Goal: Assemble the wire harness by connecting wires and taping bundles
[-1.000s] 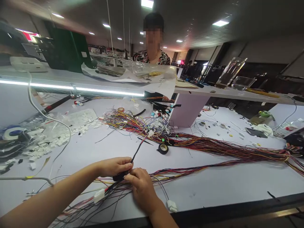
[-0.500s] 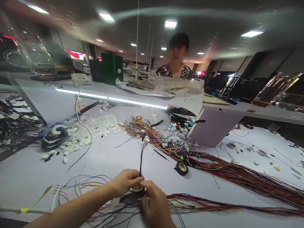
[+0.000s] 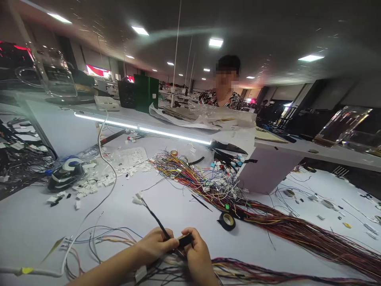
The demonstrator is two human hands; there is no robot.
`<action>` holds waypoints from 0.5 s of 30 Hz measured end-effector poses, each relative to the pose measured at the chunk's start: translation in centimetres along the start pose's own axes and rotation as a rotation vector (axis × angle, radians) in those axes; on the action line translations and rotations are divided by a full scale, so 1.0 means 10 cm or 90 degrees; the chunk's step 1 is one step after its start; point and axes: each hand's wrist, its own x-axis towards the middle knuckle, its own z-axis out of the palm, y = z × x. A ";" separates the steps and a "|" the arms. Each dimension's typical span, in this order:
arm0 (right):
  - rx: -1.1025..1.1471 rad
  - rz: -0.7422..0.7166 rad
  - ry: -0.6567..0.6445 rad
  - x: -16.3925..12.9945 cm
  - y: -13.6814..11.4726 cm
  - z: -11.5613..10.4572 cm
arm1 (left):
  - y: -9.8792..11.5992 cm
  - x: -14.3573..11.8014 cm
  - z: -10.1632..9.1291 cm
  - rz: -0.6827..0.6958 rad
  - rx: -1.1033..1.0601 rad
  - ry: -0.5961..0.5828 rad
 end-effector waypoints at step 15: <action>-0.633 -0.315 -0.241 -0.04 -0.57 -0.09 | 0.08 -0.20 -0.04 0.015 0.031 -0.021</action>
